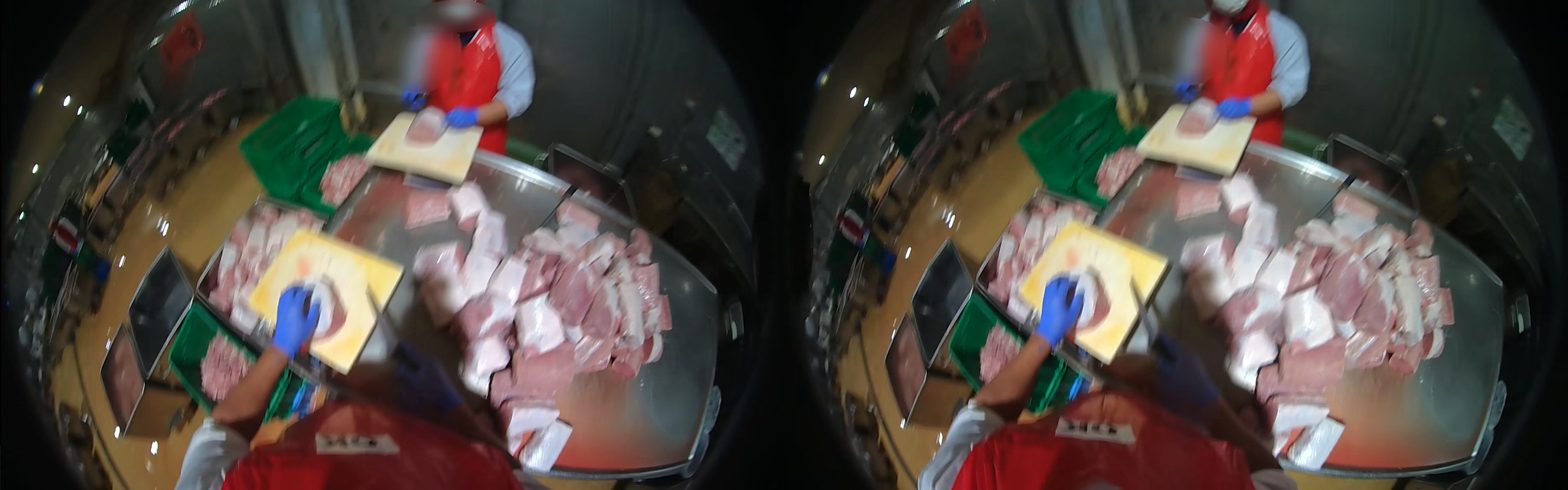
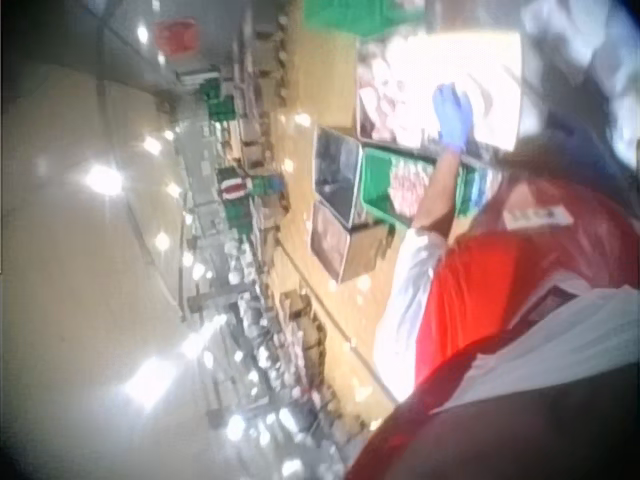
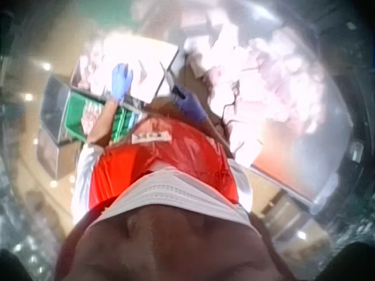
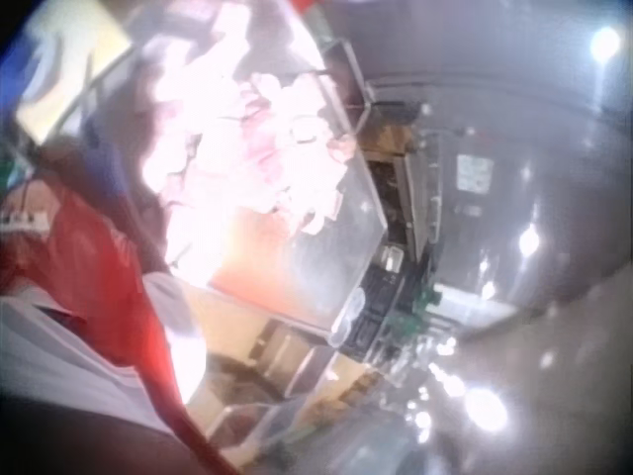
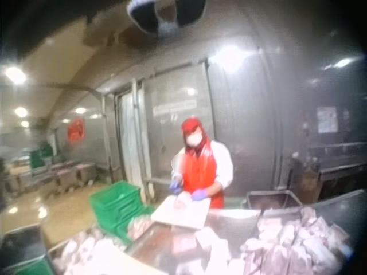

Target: The person cuts large pieces of raw meat into smaller portions using a knife on a cutting board. They place the cut pieces into a green crate and occasionally wipe the board.

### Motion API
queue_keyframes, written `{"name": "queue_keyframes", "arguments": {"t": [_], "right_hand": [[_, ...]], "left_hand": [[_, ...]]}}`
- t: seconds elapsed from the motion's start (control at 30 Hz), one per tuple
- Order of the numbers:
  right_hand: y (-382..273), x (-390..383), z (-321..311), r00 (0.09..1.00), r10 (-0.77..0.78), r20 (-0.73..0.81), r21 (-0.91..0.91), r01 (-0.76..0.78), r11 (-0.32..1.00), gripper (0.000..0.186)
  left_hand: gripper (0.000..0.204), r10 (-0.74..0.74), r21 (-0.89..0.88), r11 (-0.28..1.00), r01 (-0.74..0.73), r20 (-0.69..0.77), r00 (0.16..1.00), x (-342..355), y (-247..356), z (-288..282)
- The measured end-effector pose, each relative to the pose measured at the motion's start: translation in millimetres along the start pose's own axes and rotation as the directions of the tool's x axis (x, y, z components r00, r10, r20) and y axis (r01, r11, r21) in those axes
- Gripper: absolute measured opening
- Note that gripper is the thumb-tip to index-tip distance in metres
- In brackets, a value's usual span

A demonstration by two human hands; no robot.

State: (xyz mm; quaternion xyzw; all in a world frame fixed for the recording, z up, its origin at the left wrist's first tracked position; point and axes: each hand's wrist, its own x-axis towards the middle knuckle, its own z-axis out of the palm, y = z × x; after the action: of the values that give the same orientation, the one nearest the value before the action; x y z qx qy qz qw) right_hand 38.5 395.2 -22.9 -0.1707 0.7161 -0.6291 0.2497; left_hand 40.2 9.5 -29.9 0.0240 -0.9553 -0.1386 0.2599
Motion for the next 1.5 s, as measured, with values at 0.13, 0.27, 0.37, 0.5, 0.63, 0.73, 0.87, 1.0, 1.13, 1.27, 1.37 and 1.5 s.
{"name": "queue_keyframes", "arguments": {"t": [0.13, 0.27, 0.37, 0.5, 0.63, 0.73, 0.87, 1.0, 1.13, 1.27, 1.37, 1.5], "right_hand": [[-28.7, 11.5, -2.4, 0.996, 0.075, -0.041, -0.035, -0.076, 0.996, 0.055], [-19.9, 18.8, 4.1, 0.993, -0.115, -0.034, -0.175, 0.107, 0.979, 0.06], [-18.3, 36.4, 13.3, 0.981, -0.195, -0.022, -0.283, 0.181, 0.942, 0.059], [-30.5, 58.0, 29.1, 0.956, -0.292, 0.004, -0.497, 0.256, 0.83, 0.057], [-43.3, 73.6, 40.7, 0.956, -0.291, 0.042, -0.593, 0.258, 0.763, 0.06], [-53.3, 77.5, 41.7, 0.959, -0.268, 0.09, -0.616, 0.265, 0.742, 0.061], [-61.6, 77.3, 45.6, 0.967, -0.22, 0.128, -0.674, 0.248, 0.696, 0.063], [-68.5, 76.9, 51.4, 0.964, -0.221, 0.145, -0.708, 0.257, 0.658, 0.062], [-40.3, 108.0, 68.7, 0.872, -0.459, 0.171, -0.689, 0.439, 0.577, 0.059], [-38.1, 121.0, 80.5, 0.786, -0.603, 0.138, -0.666, 0.524, 0.531, 0.057], [-61.3, 95.1, 63.9, 0.892, -0.422, 0.162, -0.651, 0.418, 0.633, 0.055], [-31.8, 118.8, 82.0, 0.903, -0.397, 0.165, -0.666, 0.399, 0.631, 0.056]], "left_hand": [[0.03, -0.023, -0.079, 0.997, 0.016, -0.095, 0.995, 23.0, 27.9, -25.6], [0.029, -0.058, -0.093, 0.994, 0.055, -0.033, 0.998, 6.8, 23.1, -14.8], [0.028, -0.03, -0.132, 0.991, 0.028, -0.012, 0.999, 19.5, 24.4, -14.0], [0.029, 0.039, -0.123, 0.992, -0.037, 0.009, 0.999, 40.1, 28.8, -13.4], [0.028, 0.075, -0.098, 0.993, -0.069, 0.064, 0.995, 38.1, 19.7, -9.3], [0.027, 0.034, -0.114, 0.993, -0.027, 0.058, 0.998, 39.3, 21.7, -7.7], [0.032, 0.047, -0.066, 0.997, -0.04, 0.116, 0.992, 39.7, 22.9, -8.5], [0.032, 0.03, -0.063, 0.998, -0.022, 0.133, 0.991, 36.7, 21.5, -11.2], [0.032, 0.066, -0.057, 0.997, -0.059, 0.14, 0.988, 41.4, 15.7, -6.3], [0.033, 0.047, -0.034, 0.999, -0.043, 0.132, 0.99, 35.7, 14.2, -4.5], [0.032, 0.045, -0.098, 0.995, -0.033, 0.123, 0.991, 35.9, 13.9, 0.1], [0.032, 0.055, -0.132, 0.991, -0.037, 0.131, 0.99, 40.2, 13.2, 2.8]]}}
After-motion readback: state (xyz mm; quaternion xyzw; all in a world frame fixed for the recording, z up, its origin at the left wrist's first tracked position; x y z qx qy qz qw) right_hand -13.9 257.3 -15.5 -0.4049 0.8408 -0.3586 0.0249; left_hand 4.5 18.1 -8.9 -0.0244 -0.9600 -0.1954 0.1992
